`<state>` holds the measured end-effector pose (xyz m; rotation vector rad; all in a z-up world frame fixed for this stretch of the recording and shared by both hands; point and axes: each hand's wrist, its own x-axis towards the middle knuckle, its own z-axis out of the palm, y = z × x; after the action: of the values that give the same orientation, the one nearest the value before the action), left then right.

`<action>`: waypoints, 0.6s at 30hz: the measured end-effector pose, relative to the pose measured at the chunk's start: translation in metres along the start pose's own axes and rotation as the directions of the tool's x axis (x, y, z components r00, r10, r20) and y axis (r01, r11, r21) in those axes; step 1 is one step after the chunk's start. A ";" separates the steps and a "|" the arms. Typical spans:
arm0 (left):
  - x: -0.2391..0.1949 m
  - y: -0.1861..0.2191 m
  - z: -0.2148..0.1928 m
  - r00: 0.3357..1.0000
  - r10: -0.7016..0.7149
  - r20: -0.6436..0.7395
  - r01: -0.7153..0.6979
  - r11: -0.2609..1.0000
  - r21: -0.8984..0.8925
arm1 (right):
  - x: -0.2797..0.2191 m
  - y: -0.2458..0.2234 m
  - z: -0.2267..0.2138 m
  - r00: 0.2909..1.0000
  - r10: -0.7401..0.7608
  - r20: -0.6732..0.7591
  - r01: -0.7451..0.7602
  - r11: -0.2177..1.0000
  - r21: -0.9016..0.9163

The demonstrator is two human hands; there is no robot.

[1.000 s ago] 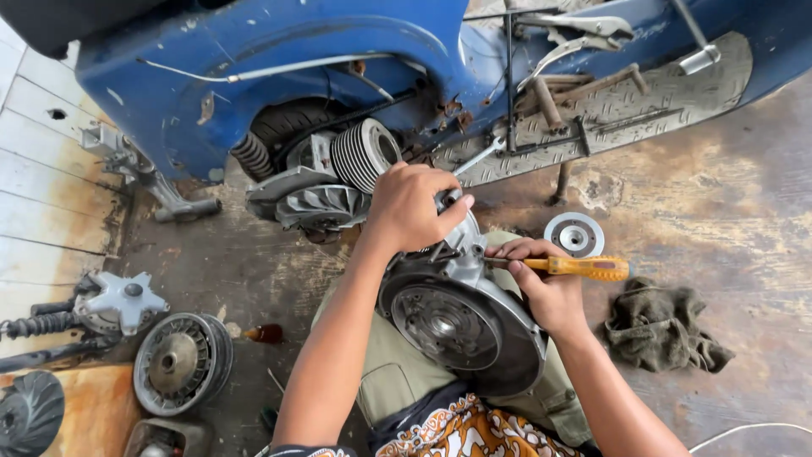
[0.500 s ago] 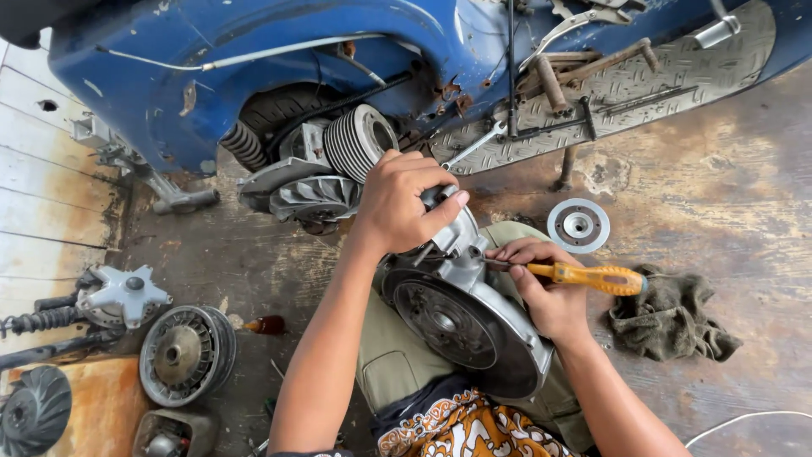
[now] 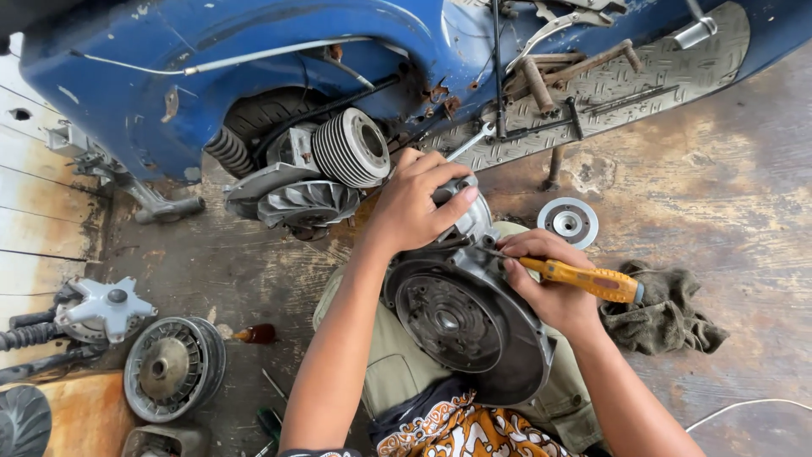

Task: Cleaning a crankcase mating surface and fitting it onto a motorcycle engine.

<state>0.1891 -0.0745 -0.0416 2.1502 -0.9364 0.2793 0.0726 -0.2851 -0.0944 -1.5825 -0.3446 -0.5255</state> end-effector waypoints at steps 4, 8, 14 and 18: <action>0.001 -0.009 0.007 1.000 0.020 -0.017 -0.020 1.000 -0.006 | 0.003 0.003 -0.002 0.999 -0.050 -0.014 0.049 0.996 -0.078; 0.000 -0.019 0.011 1.000 -0.026 -0.012 0.026 1.000 -0.016 | 0.007 0.007 0.003 0.997 -0.077 0.008 0.078 0.995 -0.067; -0.001 -0.020 0.013 0.999 -0.050 -0.010 0.050 0.999 -0.004 | 0.006 0.025 0.002 0.991 -0.120 0.058 0.122 0.992 -0.034; -0.002 -0.023 0.015 0.995 -0.093 0.021 0.093 0.996 0.011 | 0.010 0.028 0.005 0.987 -0.137 0.084 0.139 0.990 -0.019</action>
<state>0.2026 -0.0746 -0.0658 2.2030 -0.8453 0.2155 0.0964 -0.2835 -0.1134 -1.6153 -0.5150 -0.5738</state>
